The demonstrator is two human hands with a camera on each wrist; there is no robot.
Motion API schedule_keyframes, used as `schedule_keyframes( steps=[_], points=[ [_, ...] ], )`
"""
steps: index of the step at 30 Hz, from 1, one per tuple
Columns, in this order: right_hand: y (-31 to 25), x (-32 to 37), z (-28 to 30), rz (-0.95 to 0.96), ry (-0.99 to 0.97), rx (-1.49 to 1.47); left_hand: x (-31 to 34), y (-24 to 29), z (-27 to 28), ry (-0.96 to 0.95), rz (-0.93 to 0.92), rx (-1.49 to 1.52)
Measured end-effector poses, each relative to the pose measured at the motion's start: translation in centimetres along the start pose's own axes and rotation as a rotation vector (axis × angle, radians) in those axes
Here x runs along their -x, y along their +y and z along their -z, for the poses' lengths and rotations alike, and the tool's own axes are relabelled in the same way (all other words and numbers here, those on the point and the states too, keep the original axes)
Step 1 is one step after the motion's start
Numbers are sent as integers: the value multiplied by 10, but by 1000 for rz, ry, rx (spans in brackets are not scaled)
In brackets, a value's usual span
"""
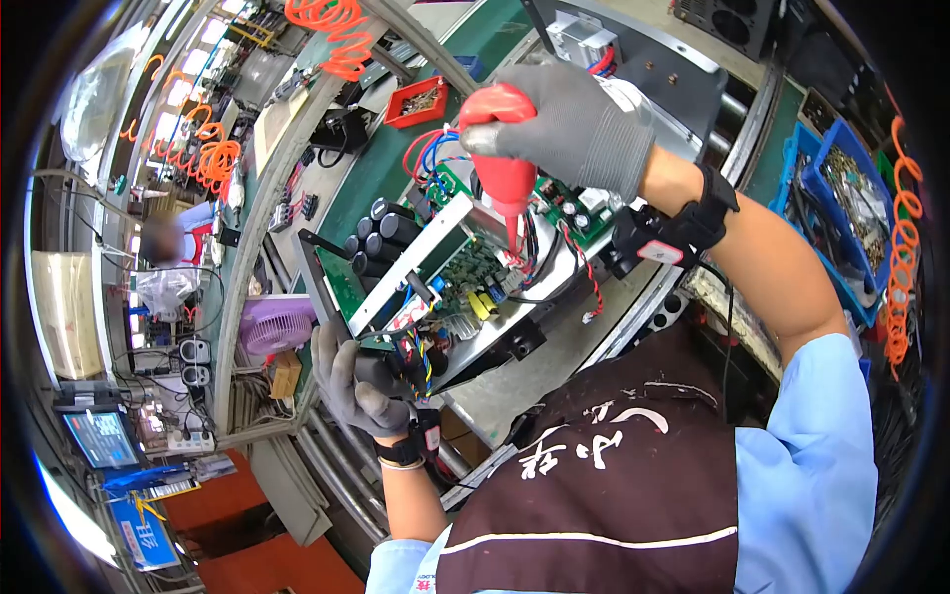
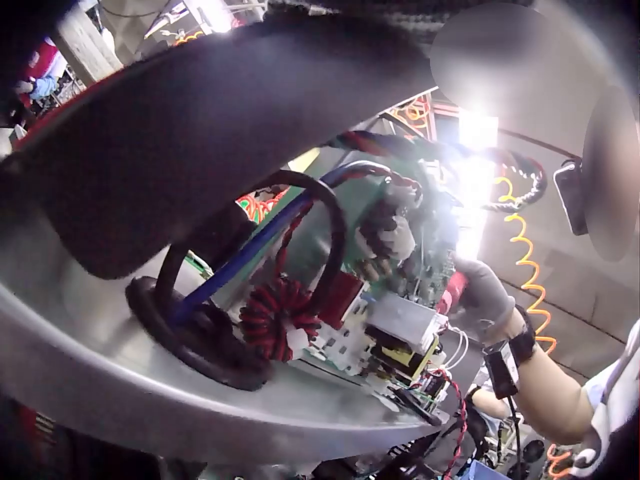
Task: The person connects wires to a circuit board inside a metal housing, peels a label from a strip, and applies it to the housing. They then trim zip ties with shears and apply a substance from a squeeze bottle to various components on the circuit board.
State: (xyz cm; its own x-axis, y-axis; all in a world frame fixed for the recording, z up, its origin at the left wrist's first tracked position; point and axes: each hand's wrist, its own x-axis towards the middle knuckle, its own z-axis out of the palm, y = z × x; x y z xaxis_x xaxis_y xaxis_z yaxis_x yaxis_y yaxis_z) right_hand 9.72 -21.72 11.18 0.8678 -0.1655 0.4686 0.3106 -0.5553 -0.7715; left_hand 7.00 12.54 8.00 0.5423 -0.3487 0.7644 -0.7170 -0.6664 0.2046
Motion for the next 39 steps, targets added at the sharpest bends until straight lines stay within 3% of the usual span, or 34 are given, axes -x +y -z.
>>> schedule_keyframes(
  steps=[4,6,7,8,10,11,12,14,17,22,24,25,29,39],
  points=[
    [-11,29,22,-76,132,-78,1,-3,-8,51,-27,146],
    [-20,59,32,-56,310,-144,-1,-2,-11,37,-48,205],
    [-28,77,32,-175,420,-249,-2,-3,-12,49,-53,245],
    [-20,96,32,-92,560,-42,-2,-4,-14,59,-58,286],
    [-23,135,16,-84,657,-297,-7,4,-21,112,-32,286],
    [-31,158,12,-180,616,-129,-7,3,-22,113,-11,328],
    [-35,175,-8,-205,677,-311,-6,2,-23,114,10,369],
    [-31,205,-31,-97,587,-21,-9,2,-22,51,-20,372],
    [-16,217,-55,246,531,111,-10,4,-32,44,-30,429],
    [-18,215,-78,332,574,357,-18,8,-27,-8,-114,305],
    [-11,213,-75,369,487,572,-19,9,-36,-13,-146,318],
    [-15,209,-80,373,550,607,-20,7,-37,-12,-164,332],
    [-25,208,-84,359,462,648,-25,5,-40,-16,-154,320],
    [-4,211,-80,374,526,466,-26,15,-50,11,-153,332]
  ],
)
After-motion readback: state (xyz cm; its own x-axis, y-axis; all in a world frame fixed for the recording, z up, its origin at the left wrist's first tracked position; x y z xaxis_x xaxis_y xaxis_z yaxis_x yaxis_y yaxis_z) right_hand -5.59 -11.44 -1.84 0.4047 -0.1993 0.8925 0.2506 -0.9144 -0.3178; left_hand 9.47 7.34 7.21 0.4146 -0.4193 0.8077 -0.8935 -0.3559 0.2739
